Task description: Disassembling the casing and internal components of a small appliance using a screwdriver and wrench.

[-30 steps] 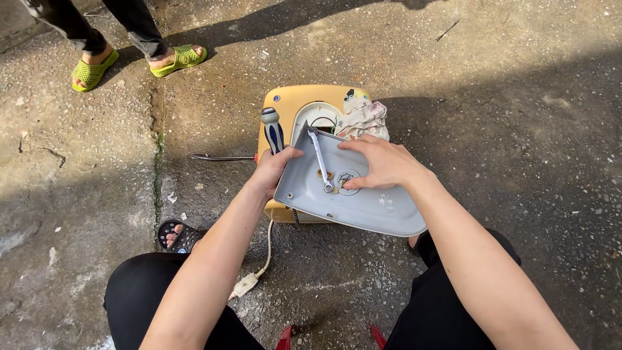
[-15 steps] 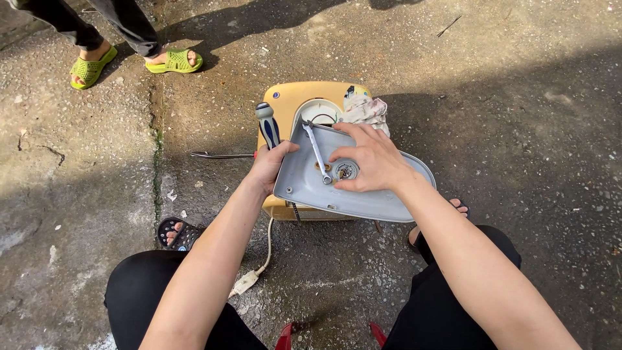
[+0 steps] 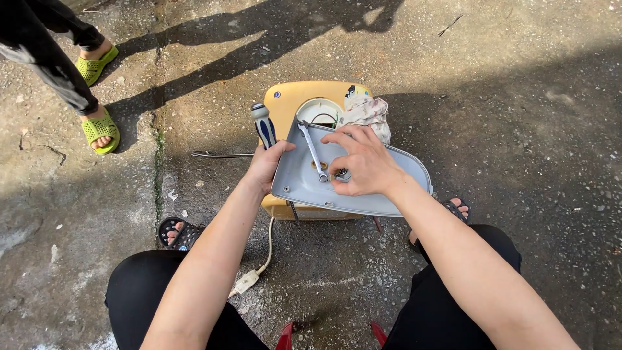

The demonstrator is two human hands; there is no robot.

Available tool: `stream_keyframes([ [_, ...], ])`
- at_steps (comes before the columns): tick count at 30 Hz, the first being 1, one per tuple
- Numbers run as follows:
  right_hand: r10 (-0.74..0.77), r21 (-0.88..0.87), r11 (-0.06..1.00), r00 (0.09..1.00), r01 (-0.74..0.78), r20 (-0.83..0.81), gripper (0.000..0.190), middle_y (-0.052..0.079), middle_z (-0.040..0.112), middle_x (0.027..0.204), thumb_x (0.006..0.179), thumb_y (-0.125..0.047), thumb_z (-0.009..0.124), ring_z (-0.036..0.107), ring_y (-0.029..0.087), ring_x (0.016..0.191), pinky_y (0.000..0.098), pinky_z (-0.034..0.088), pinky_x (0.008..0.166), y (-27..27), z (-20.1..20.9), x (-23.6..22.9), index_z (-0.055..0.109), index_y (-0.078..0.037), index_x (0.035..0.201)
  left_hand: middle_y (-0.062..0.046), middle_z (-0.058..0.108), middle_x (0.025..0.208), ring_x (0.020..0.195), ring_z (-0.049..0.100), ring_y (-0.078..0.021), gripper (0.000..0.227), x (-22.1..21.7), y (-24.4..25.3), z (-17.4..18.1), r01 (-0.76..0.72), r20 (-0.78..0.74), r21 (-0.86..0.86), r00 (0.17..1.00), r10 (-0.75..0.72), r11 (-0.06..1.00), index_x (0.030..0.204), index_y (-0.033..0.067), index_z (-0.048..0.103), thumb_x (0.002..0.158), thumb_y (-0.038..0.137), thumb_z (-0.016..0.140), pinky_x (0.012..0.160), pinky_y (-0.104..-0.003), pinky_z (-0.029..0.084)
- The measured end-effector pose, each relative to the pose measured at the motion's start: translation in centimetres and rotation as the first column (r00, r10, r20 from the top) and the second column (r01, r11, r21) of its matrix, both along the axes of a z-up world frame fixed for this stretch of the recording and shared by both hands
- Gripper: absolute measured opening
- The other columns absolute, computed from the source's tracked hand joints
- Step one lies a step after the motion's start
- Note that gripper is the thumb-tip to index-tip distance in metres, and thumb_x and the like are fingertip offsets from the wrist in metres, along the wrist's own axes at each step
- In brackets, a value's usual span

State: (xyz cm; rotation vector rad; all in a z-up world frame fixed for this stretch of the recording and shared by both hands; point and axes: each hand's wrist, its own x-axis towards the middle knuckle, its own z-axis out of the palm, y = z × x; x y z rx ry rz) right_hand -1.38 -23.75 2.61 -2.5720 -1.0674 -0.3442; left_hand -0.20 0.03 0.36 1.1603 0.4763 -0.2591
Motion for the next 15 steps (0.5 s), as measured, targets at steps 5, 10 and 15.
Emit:
stream_keyframes([
  [5, -0.072, 0.048, 0.996, 0.997, 0.072, 0.009, 0.015, -0.009, 0.064, 0.128, 0.057, -0.037, 0.081, 0.053, 0.021, 0.128, 0.0427, 0.041, 0.105, -1.2, 1.2, 0.6, 0.075, -0.029, 0.068, -0.011, 0.065, 0.078, 0.073, 0.07, -0.0232, 0.027, 0.0, 0.4, 0.2, -0.005, 0.006, 0.011, 1.0, 0.005, 1.0, 0.088, 0.0022, 0.066, 0.07, 0.011, 0.085, 0.064, -0.043, 0.062],
  [10, -0.112, -0.003, 0.994, 0.993, 0.112, -0.044, 0.015, -0.008, 0.065, 0.128, 0.058, -0.038, 0.081, 0.054, 0.021, 0.127, 0.0407, 0.042, 0.103, -1.9, 1.6, 0.8, 0.077, -0.03, 0.07, -0.011, 0.064, 0.079, 0.073, 0.07, -0.0235, 0.028, 0.3, 0.6, -0.4, -0.005, 0.004, -0.003, 1.0, 0.005, 1.0, 0.09, 0.0018, 0.066, 0.07, 0.011, 0.084, 0.066, -0.043, 0.062],
  [15, -0.138, 0.065, 0.987, 0.983, 0.147, -0.124, 0.025, -0.008, 0.065, 0.131, 0.058, -0.04, 0.083, 0.056, 0.025, 0.126, 0.0422, 0.047, 0.099, -2.9, 1.4, 1.9, 0.08, -0.032, 0.082, -0.012, 0.065, 0.078, 0.072, 0.07, -0.0234, 0.026, 0.0, 0.9, 0.2, -0.007, 0.02, -0.006, 1.0, 0.007, 1.0, 0.088, 0.0019, 0.067, 0.07, 0.009, 0.085, 0.065, -0.044, 0.062],
])
